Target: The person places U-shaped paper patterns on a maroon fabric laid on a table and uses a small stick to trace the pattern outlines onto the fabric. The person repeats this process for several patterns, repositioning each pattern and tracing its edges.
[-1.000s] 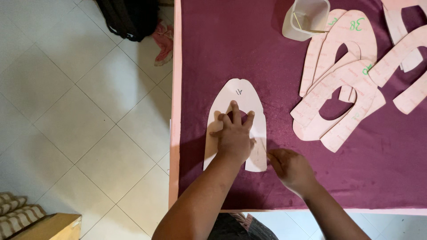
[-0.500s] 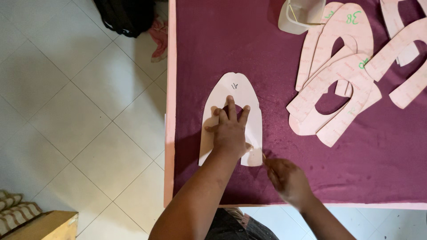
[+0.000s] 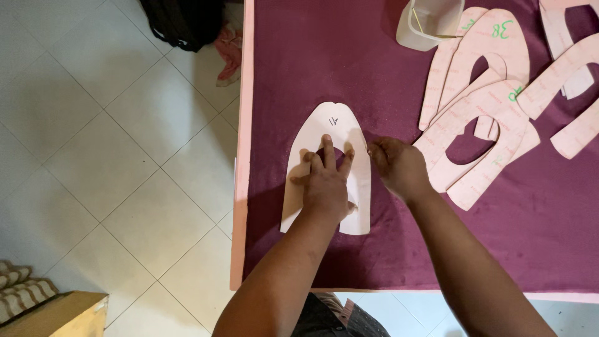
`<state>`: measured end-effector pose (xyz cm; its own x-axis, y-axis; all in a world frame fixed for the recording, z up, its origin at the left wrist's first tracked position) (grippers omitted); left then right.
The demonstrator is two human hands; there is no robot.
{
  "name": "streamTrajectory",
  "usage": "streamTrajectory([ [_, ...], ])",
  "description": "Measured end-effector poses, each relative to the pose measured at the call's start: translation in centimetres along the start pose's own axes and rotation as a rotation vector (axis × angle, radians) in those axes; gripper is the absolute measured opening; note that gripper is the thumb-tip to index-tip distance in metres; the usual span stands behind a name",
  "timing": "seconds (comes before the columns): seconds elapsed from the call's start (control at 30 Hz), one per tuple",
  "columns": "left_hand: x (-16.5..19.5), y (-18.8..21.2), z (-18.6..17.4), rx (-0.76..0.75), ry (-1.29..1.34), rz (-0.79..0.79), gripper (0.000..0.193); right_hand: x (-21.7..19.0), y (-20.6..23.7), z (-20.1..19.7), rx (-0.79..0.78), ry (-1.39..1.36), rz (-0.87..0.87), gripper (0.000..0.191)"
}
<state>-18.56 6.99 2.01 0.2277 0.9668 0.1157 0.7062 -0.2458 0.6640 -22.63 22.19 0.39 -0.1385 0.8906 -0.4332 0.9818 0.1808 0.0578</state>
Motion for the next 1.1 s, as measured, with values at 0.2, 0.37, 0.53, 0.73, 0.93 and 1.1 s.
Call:
streamTrajectory([
  [0.2,-0.2,-0.1,0.1,0.003,0.045,-0.008,0.125,-2.1,-5.0,-0.6,0.014,0.059,-0.068,0.024],
  [0.37,-0.4,-0.3,0.3,0.026,0.056,-0.010,0.125,-2.3,-5.5,-0.6,-0.036,-0.055,-0.002,0.026],
  [0.53,-0.4,-0.1,0.5,0.054,-0.050,0.053,0.125,0.0,1.5,-0.1,-0.058,0.012,-0.029,0.028],
  [0.73,-0.2,-0.1,1.2,0.118,-0.134,0.058,0.120,1.0,12.5,2.3,-0.168,-0.005,-0.075,0.027],
  [0.93,0.0,-0.3,1.4,0.069,-0.033,0.025,0.124,2.7,14.8,2.9,-0.168,-0.024,0.045,0.026],
  [1.1,0.2,0.2,0.9,0.057,-0.016,0.015,0.126,2.3,16.1,2.5,-0.150,-0.090,-0.059,0.025],
])
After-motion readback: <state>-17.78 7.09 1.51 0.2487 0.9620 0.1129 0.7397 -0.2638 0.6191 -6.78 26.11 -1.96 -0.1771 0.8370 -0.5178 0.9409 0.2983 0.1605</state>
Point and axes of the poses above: each hand's wrist, its own y-axis away from the middle knuckle, its own z-axis out of the palm, x = y × z, the point moved 5 cm from there along -y, towards the middle knuckle, and after that the axes turned 5 degrees about y, right-handed, at the moved point
